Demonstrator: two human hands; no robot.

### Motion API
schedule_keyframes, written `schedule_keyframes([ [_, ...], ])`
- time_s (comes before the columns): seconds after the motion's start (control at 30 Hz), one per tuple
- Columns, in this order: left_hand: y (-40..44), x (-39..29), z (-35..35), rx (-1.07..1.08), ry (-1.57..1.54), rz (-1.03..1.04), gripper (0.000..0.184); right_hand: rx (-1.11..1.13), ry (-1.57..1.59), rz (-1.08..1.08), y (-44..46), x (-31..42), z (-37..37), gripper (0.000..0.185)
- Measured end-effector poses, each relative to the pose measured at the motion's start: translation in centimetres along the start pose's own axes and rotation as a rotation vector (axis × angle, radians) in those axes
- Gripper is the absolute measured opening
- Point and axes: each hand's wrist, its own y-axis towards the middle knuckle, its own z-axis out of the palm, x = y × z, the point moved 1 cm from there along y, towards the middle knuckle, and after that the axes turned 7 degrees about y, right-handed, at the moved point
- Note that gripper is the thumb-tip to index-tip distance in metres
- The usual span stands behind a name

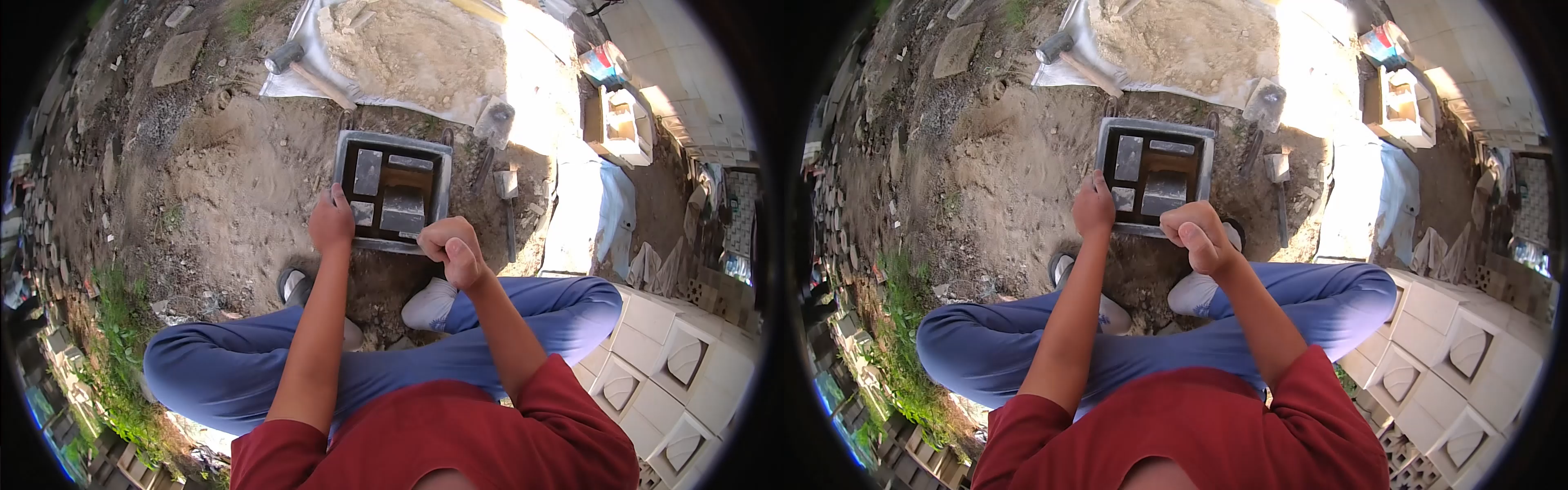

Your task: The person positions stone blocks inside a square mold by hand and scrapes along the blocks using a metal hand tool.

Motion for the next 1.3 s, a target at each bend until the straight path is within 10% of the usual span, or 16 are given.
schedule_keyframes([
  [1.03, 0.6, 1.7, 1.3, -0.132, -0.184, 0.033, 0.059, -0.092, 0.175, 0.154, 1.6, -2.1, 2.4, 0.066],
  [1.3, 0.5, 2.0, 1.3, -0.140, -0.340, 0.043, 0.060, 0.078, 0.100, -0.085, 2.0, -4.0, 4.3, 0.065],
])
